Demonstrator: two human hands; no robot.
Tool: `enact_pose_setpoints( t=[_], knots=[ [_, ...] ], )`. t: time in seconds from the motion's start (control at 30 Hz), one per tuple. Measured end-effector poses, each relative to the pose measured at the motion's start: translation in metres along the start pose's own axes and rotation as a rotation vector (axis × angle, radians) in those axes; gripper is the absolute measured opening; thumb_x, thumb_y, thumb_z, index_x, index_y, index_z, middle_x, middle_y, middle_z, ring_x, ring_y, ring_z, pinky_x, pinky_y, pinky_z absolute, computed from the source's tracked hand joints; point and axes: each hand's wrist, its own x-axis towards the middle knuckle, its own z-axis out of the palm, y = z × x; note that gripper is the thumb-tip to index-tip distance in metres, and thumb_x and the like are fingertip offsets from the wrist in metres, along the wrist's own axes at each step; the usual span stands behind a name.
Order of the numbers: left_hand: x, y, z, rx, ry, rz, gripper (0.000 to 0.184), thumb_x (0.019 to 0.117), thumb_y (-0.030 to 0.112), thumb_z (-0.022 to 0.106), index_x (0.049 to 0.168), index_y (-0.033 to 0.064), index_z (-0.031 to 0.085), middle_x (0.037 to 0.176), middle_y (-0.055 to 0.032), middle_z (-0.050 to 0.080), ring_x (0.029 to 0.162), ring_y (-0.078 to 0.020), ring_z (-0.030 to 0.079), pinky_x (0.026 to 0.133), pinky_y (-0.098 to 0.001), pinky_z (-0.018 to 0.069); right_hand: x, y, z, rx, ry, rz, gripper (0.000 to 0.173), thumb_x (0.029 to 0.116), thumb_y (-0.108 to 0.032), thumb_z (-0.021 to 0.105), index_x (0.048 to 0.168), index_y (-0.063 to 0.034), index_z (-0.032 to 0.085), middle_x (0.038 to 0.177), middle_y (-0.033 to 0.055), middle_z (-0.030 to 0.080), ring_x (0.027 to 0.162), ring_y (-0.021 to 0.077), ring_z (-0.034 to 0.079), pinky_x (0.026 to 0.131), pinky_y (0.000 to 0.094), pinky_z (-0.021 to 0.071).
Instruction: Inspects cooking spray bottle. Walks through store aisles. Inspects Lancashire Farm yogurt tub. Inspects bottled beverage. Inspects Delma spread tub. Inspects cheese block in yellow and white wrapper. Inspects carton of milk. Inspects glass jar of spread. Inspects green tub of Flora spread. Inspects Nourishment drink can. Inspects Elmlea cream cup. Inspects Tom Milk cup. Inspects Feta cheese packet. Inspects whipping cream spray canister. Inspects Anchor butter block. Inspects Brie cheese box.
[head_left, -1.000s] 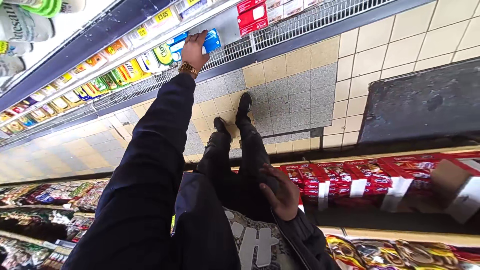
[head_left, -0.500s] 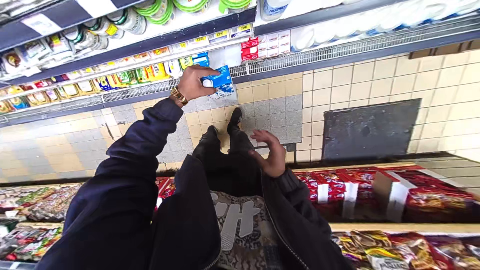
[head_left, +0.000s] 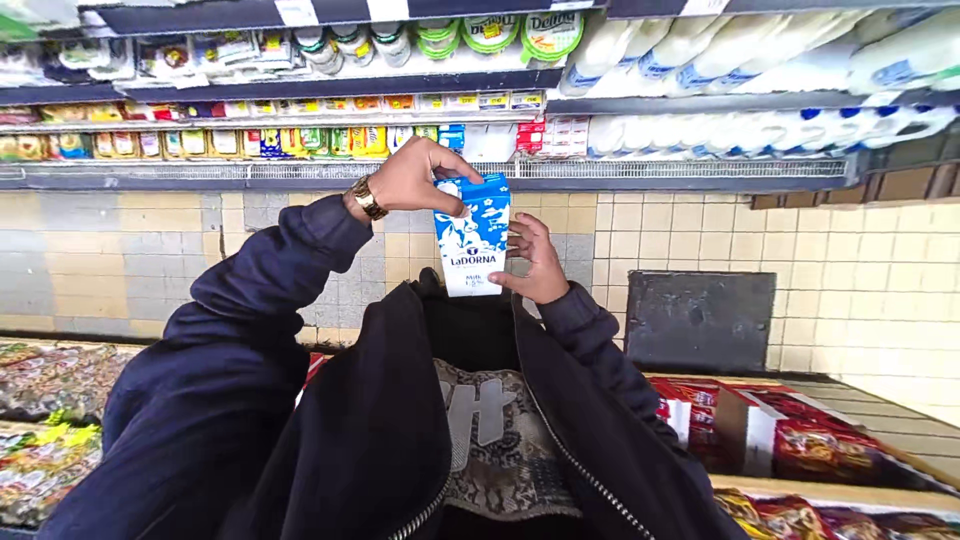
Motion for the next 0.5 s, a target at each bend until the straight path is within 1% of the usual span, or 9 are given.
enact_pose_setpoints(
  t=[0.13,0.23,0.27,0.3,0.33,0.37,0.4,0.43,0.5],
  knots=[
    [-0.049,0.011,-0.005,-0.018,0.027,-0.027,0.040,0.0737,0.014,0.084,0.111,0.0036,0.076,0.094,-0.0069,0.077,0.083,-0.0115,0.073,0.079,-0.0309,0.0614,-0.013,-0.019,0.038,0.102,0.016,-0.030,0.092,0.0711,-0.027,0.092,0.142,-0.0036,0.040,0.132,0.0139,0.063,0.106,0.0218,0.071,0.082,0.0384,0.0630],
    [-0.083,0.012,-0.005,-0.093,0.101,-0.059,0.038,0.0794,0.012,0.081,0.115,0.0008,0.073,0.096,-0.0090,0.076,0.083,-0.0141,0.073,0.077,-0.0321,0.0622,-0.024,-0.028,0.067,0.250,0.020,-0.033,0.083,0.0712,-0.020,0.092,0.138,-0.0138,0.042,0.131,0.0087,0.065,0.101,0.0223,0.072,0.080,0.0394,0.0632],
    [-0.095,0.012,-0.003,-0.153,0.153,-0.072,0.040,0.0831,0.012,0.080,0.119,-0.0012,0.070,0.099,-0.0107,0.076,0.083,-0.0163,0.073,0.075,-0.0329,0.0629,-0.028,-0.032,0.076,0.298,0.018,-0.028,0.081,0.0718,-0.018,0.091,0.136,-0.0167,0.042,0.132,0.0077,0.065,0.100,0.0230,0.073,0.080,0.0402,0.0635],
    [-0.107,0.013,0.000,-0.225,0.210,-0.074,0.045,0.0869,0.013,0.078,0.127,-0.0022,0.064,0.106,-0.0122,0.074,0.084,-0.0188,0.074,0.072,-0.0338,0.0638,-0.031,-0.036,0.084,0.345,0.019,-0.018,0.080,0.0726,-0.015,0.091,0.135,-0.0188,0.041,0.132,0.0075,0.064,0.099,0.0242,0.073,0.080,0.0414,0.0641],
    [-0.120,0.012,0.003,-0.302,0.259,-0.057,0.053,0.0895,0.014,0.075,0.136,-0.0011,0.057,0.115,-0.0136,0.072,0.088,-0.0217,0.074,0.072,-0.0354,0.0649,-0.035,-0.039,0.090,0.393,0.020,-0.004,0.079,0.0737,-0.013,0.089,0.135,-0.0203,0.041,0.132,0.0075,0.064,0.098,0.0255,0.074,0.081,0.0427,0.0645],
    [-0.136,0.009,0.009,-0.353,0.295,-0.023,0.063,0.0899,0.017,0.073,0.146,0.0031,0.048,0.127,-0.0137,0.067,0.094,-0.0235,0.073,0.074,-0.0366,0.0648,-0.038,-0.042,0.096,0.440,0.031,0.015,0.078,0.0742,-0.011,0.089,0.135,-0.0217,0.040,0.133,0.0074,0.064,0.097,0.0264,0.074,0.081,0.0435,0.0649],
    [-0.155,0.007,0.017,-0.368,0.319,0.006,0.070,0.0902,0.018,0.073,0.152,0.0097,0.041,0.136,-0.0123,0.061,0.100,-0.0237,0.071,0.077,-0.0366,0.0632,-0.042,-0.045,0.102,0.485,0.046,0.034,0.078,0.0745,-0.009,0.088,0.135,-0.0222,0.040,0.133,0.0080,0.064,0.096,0.0276,0.075,0.081,0.0446,0.0652],
    [-0.171,0.001,0.025,-0.377,0.330,0.021,0.078,0.0886,0.018,0.076,0.156,0.0141,0.036,0.144,-0.0124,0.056,0.106,-0.0257,0.069,0.079,-0.0385,0.0631,-0.044,-0.048,0.105,0.519,0.057,0.046,0.078,0.0749,-0.007,0.088,0.135,-0.0222,0.040,0.132,0.0085,0.064,0.096,0.0283,0.075,0.081,0.0452,0.0653],
    [-0.188,-0.018,0.044,-0.407,0.316,0.014,0.097,0.0788,0.022,0.084,0.159,0.0168,0.030,0.150,-0.0123,0.050,0.115,-0.0275,0.065,0.085,-0.0420,0.0619,-0.047,-0.054,0.110,0.552,0.072,0.045,0.079,0.0752,-0.004,0.086,0.136,-0.0220,0.039,0.129,0.0096,0.066,0.096,0.0297,0.075,0.081,0.0461,0.0652]
  ],
)
